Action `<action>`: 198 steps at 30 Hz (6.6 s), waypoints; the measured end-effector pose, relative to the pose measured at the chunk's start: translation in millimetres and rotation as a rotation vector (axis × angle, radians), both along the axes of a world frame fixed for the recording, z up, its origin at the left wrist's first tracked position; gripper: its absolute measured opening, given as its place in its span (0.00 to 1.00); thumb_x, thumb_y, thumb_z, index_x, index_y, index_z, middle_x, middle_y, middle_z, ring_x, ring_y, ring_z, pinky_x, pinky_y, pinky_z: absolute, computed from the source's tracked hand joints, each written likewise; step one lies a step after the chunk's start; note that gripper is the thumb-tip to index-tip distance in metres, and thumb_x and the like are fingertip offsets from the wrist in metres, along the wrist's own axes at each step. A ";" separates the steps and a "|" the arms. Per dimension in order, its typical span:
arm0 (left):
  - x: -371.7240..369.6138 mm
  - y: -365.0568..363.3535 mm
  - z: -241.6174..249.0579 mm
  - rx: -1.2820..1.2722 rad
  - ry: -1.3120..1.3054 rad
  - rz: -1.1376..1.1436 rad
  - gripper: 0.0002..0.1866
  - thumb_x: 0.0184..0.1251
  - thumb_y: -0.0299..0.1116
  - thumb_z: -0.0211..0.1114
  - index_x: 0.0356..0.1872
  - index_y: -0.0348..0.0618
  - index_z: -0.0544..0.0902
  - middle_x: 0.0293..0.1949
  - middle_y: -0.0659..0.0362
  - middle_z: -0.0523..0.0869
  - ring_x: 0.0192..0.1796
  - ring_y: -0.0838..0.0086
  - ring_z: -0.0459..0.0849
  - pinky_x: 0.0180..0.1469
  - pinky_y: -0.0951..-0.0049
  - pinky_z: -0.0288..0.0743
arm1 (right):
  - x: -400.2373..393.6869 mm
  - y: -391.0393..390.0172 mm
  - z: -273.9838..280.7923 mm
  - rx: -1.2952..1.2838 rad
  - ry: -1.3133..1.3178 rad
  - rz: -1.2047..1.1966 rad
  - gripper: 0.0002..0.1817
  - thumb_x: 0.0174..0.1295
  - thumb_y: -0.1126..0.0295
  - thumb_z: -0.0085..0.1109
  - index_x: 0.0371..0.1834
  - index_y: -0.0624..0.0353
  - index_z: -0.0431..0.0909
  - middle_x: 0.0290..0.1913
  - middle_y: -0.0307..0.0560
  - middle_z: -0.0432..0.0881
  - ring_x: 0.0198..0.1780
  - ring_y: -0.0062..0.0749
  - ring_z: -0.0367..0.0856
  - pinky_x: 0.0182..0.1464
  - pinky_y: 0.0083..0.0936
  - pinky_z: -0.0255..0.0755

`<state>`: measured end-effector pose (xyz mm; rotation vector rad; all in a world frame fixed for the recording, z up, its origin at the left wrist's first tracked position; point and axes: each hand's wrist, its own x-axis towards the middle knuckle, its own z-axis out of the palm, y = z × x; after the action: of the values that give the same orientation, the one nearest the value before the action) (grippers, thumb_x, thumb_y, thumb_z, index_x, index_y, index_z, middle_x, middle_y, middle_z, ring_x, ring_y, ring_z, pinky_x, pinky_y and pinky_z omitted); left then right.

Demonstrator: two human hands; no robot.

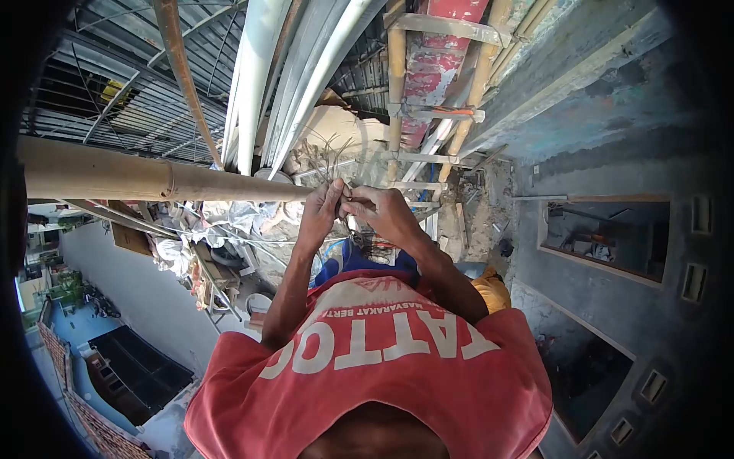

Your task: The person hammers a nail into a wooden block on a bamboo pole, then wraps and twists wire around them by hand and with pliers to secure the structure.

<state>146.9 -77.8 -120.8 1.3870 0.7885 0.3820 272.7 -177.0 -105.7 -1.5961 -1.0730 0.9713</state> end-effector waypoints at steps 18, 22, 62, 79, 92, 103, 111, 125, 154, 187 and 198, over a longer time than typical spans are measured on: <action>-47.3 7.0 -8.0 -0.202 -0.182 0.086 0.21 0.72 0.50 0.46 0.27 0.44 0.72 0.17 0.64 0.72 0.19 0.84 0.63 0.22 0.83 0.54 | 33.8 -14.6 12.7 0.112 -0.053 -0.401 0.17 0.67 0.58 0.50 0.43 0.64 0.71 0.26 0.43 0.75 0.25 0.22 0.73 0.29 0.24 0.66; -47.7 7.7 -15.2 -0.209 -0.278 0.181 0.21 0.72 0.51 0.47 0.26 0.45 0.71 0.16 0.63 0.71 0.19 0.84 0.63 0.22 0.83 0.55 | 18.1 -22.8 29.0 -0.229 -0.062 -0.103 0.18 0.68 0.57 0.47 0.45 0.61 0.76 0.25 0.42 0.77 0.26 0.25 0.77 0.30 0.26 0.69; -85.9 -14.1 34.1 -0.392 -0.270 0.253 0.19 0.72 0.45 0.48 0.44 0.36 0.73 0.20 0.61 0.74 0.20 0.79 0.71 0.29 0.74 0.77 | 43.2 -47.2 -32.1 -0.230 -0.719 -0.087 0.10 0.65 0.66 0.49 0.45 0.59 0.72 0.38 0.51 0.83 0.38 0.48 0.81 0.38 0.41 0.72; -22.1 -9.2 33.3 -0.198 -0.209 0.281 0.20 0.71 0.46 0.51 0.44 0.35 0.75 0.19 0.69 0.64 0.20 0.85 0.58 0.23 0.84 0.58 | 23.4 -32.3 11.9 -0.039 0.682 0.078 0.16 0.71 0.55 0.40 0.38 0.58 0.68 0.18 0.28 0.56 0.17 0.13 0.51 0.19 0.14 0.46; -21.4 -8.0 51.6 -0.359 -0.378 0.326 0.13 0.68 0.31 0.56 0.50 0.36 0.76 0.30 0.62 0.80 0.22 0.89 0.63 0.25 0.87 0.60 | -0.5 -36.4 -6.4 -0.021 -0.136 0.111 0.20 0.71 0.56 0.39 0.33 0.62 0.71 0.17 0.45 0.71 0.20 0.31 0.71 0.26 0.29 0.65; -42.1 1.3 64.9 -0.147 -0.588 0.147 0.14 0.71 0.38 0.54 0.46 0.37 0.77 0.25 0.69 0.71 0.24 0.87 0.60 0.26 0.83 0.54 | -28.0 -20.3 -17.1 0.069 0.745 -0.014 0.14 0.69 0.54 0.45 0.39 0.52 0.71 0.16 0.32 0.63 0.16 0.15 0.59 0.18 0.14 0.53; -43.0 17.2 70.3 0.086 -0.367 0.240 0.09 0.73 0.34 0.50 0.43 0.39 0.73 0.29 0.63 0.76 0.24 0.88 0.64 0.24 0.86 0.58 | -14.8 -7.3 -1.0 0.334 -0.360 -0.063 0.17 0.66 0.58 0.46 0.40 0.64 0.75 0.34 0.60 0.79 0.38 0.57 0.76 0.39 0.39 0.71; -27.2 14.4 118.0 -0.096 -0.776 0.419 0.08 0.71 0.31 0.52 0.42 0.38 0.75 0.29 0.61 0.75 0.21 0.87 0.60 0.24 0.86 0.58 | -16.5 -18.7 28.3 0.245 -0.056 0.020 0.18 0.72 0.60 0.37 0.33 0.64 0.68 0.22 0.50 0.71 0.23 0.37 0.71 0.30 0.30 0.66; -30.7 7.1 87.0 0.206 -0.357 0.395 0.10 0.71 0.35 0.54 0.43 0.38 0.76 0.24 0.64 0.76 0.22 0.87 0.60 0.24 0.86 0.52 | 31.4 -23.5 26.5 0.291 1.237 0.102 0.25 0.71 0.47 0.31 0.46 0.57 0.69 0.16 0.30 0.55 0.15 0.16 0.49 0.18 0.17 0.46; -30.8 9.5 77.4 -0.274 -0.602 0.401 0.09 0.68 0.36 0.56 0.42 0.41 0.73 0.32 0.52 0.83 0.24 0.82 0.71 0.27 0.83 0.65 | 0.1 -5.9 50.9 0.375 0.161 -0.025 0.18 0.70 0.61 0.45 0.49 0.65 0.75 0.42 0.49 0.82 0.44 0.27 0.79 0.47 0.23 0.71; -27.3 2.7 73.5 -0.265 -0.627 0.407 0.19 0.72 0.45 0.50 0.49 0.38 0.72 0.40 0.56 0.80 0.26 0.83 0.65 0.26 0.84 0.63 | -22.4 -17.3 41.6 0.179 -0.078 -0.034 0.13 0.68 0.65 0.48 0.40 0.64 0.77 0.26 0.38 0.74 0.30 0.18 0.69 0.33 0.18 0.66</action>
<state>119.6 -75.1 -47.3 0.7786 0.5630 0.9408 250.3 -194.3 -64.1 -1.5109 -1.1495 0.7732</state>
